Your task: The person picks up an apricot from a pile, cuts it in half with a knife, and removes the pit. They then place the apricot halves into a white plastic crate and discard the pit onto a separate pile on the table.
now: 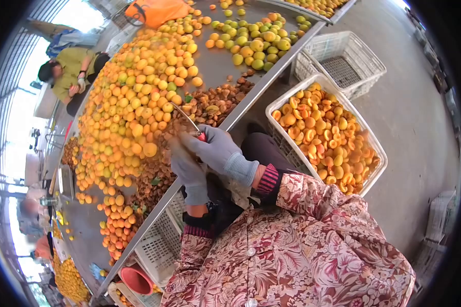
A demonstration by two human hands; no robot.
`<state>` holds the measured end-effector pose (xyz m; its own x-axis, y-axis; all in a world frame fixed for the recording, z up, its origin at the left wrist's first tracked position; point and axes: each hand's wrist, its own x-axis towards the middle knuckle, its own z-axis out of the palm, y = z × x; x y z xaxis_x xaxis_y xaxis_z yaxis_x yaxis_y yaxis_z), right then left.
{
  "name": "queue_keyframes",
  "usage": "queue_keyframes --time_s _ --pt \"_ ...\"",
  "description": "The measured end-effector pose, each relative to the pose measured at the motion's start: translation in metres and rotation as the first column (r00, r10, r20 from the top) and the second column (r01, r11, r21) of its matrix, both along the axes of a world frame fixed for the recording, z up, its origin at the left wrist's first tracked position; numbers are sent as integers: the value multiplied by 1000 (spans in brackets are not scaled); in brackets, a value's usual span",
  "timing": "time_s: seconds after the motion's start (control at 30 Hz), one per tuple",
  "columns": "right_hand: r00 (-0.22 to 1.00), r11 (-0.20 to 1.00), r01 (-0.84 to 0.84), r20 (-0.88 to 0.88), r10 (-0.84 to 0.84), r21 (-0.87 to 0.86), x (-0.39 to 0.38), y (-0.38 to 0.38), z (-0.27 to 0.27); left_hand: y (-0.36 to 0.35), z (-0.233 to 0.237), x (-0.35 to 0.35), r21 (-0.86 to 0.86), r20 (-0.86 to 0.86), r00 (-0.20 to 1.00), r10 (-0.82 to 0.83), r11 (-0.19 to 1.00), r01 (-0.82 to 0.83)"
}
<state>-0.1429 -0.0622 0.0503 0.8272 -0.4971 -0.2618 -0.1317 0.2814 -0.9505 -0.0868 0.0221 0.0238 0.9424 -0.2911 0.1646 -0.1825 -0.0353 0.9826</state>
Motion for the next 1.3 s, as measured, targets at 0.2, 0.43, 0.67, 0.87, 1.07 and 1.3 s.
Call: queue_keyframes --time_s 0.2,0.43,0.67,0.87,1.07,1.3 --pt "996 980 -5 90 -13 200 -1 13 6 6 12 -1 159 582 813 6 980 -121" --pt "942 977 206 261 -212 52 13 29 -7 4 13 -8 63 450 893 9 997 -42" --pt "987 912 162 41 -158 -377 8 21 -4 14 -2 2 393 336 920 -202 918 58" --pt "984 979 137 91 -152 149 13 9 -7 -2 -9 7 195 799 599 49 922 -336" --pt "928 937 340 138 -347 74 5 7 8 -11 -12 -7 202 476 868 -143 978 50" --pt "930 572 365 255 -266 -734 10 -3 6 -26 -15 -11 -244 -83 962 -260 941 233"
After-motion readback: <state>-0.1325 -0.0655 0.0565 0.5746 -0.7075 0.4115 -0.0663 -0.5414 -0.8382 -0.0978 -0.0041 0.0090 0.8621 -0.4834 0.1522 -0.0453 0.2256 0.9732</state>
